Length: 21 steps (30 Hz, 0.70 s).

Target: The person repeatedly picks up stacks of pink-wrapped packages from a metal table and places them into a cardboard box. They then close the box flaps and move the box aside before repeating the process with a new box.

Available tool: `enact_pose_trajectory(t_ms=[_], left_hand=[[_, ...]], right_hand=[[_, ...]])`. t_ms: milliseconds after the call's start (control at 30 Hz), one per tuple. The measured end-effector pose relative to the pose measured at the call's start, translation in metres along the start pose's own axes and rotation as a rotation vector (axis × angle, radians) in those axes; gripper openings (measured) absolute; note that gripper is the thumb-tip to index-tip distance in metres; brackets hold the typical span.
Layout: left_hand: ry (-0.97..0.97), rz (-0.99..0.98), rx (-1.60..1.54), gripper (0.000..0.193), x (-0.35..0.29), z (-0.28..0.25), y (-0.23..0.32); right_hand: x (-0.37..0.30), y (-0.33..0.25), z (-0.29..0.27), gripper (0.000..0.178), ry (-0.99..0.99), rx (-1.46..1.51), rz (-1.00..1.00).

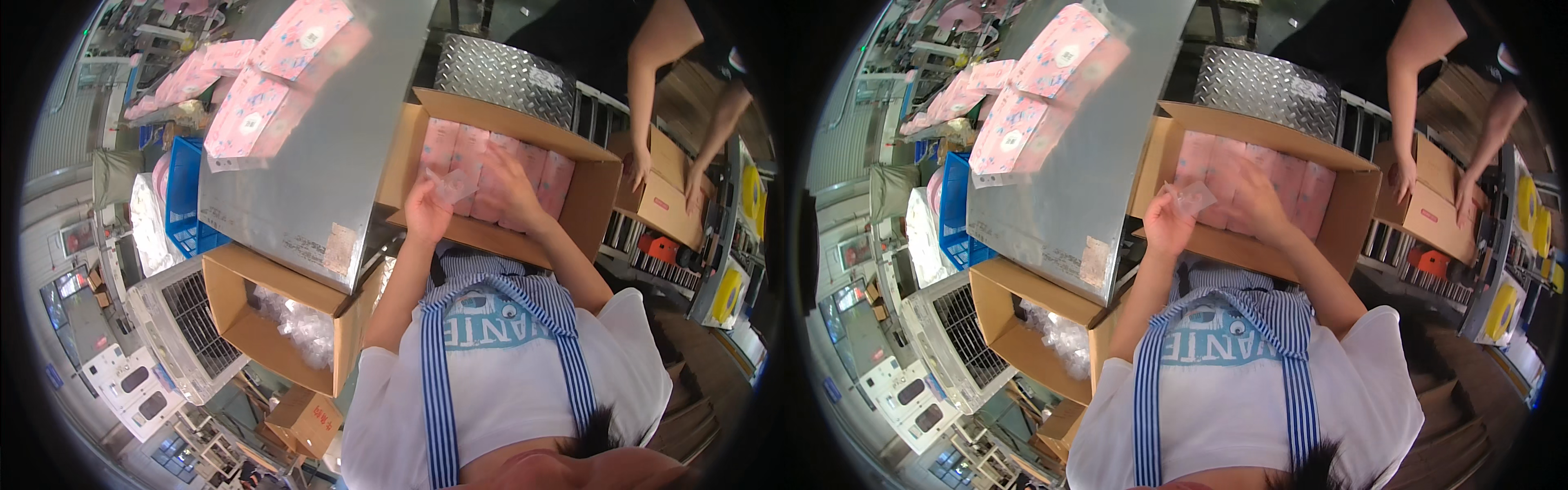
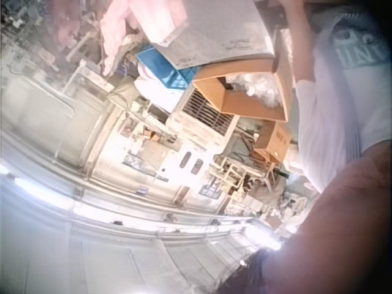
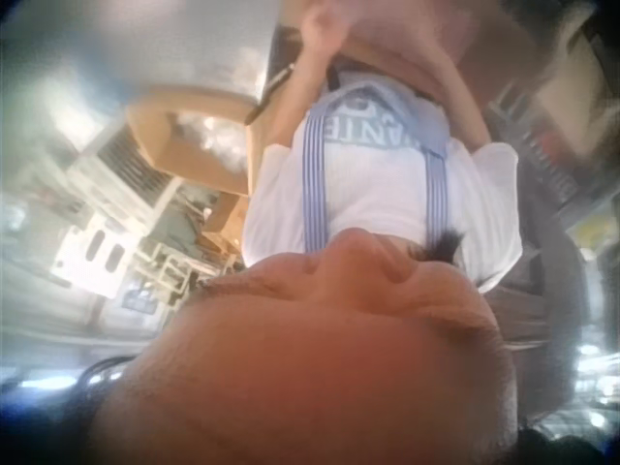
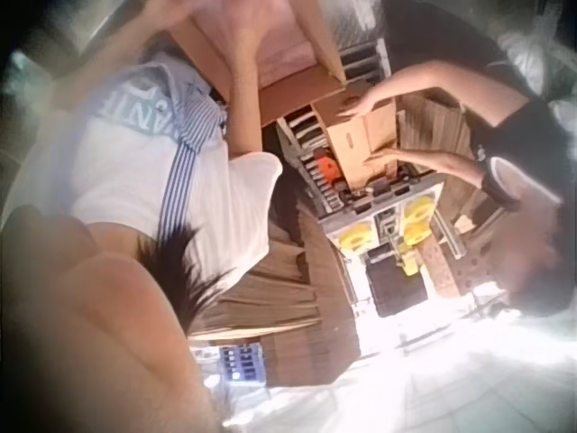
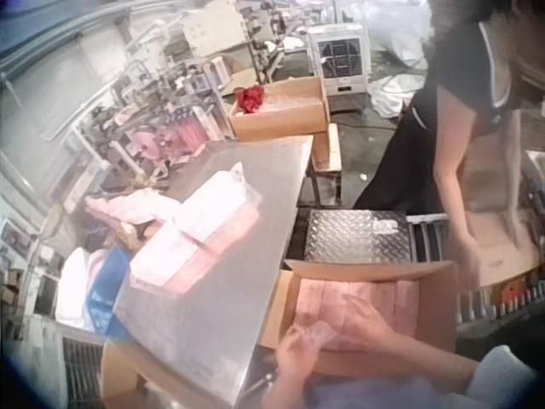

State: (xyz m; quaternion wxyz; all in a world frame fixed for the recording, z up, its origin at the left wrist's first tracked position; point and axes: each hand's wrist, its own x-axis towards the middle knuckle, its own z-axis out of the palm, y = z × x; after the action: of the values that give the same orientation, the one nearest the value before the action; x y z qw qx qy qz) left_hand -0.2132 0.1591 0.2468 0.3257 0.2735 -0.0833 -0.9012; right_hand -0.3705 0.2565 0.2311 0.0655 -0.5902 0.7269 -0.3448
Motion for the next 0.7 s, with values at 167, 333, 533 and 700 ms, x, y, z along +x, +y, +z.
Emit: enact_pose_trajectory(t_ms=[167, 333, 533, 700], left_hand=[[0.006, 0.032, 0.545, 0.018, 0.012, -0.036, -0.010], [0.031, 0.127, 1.013, 0.014, 0.018, -0.035, -0.011], [0.081, 0.096, 0.854, 0.019, 0.026, -0.003, -0.021], [0.055, 0.031, 0.749, 0.020, 0.041, -0.011, -0.002]], right_hand=[[0.011, 0.003, -0.007, 0.017, -0.257, 0.492, 0.243], [0.004, 0.019, 0.001, 0.018, -0.369, 0.917, 0.654], [0.003, 0.016, 0.013, 0.020, -0.260, 1.114, 0.740], [0.013, -0.007, -0.008, 0.011, 0.138, 0.611, 0.192]])
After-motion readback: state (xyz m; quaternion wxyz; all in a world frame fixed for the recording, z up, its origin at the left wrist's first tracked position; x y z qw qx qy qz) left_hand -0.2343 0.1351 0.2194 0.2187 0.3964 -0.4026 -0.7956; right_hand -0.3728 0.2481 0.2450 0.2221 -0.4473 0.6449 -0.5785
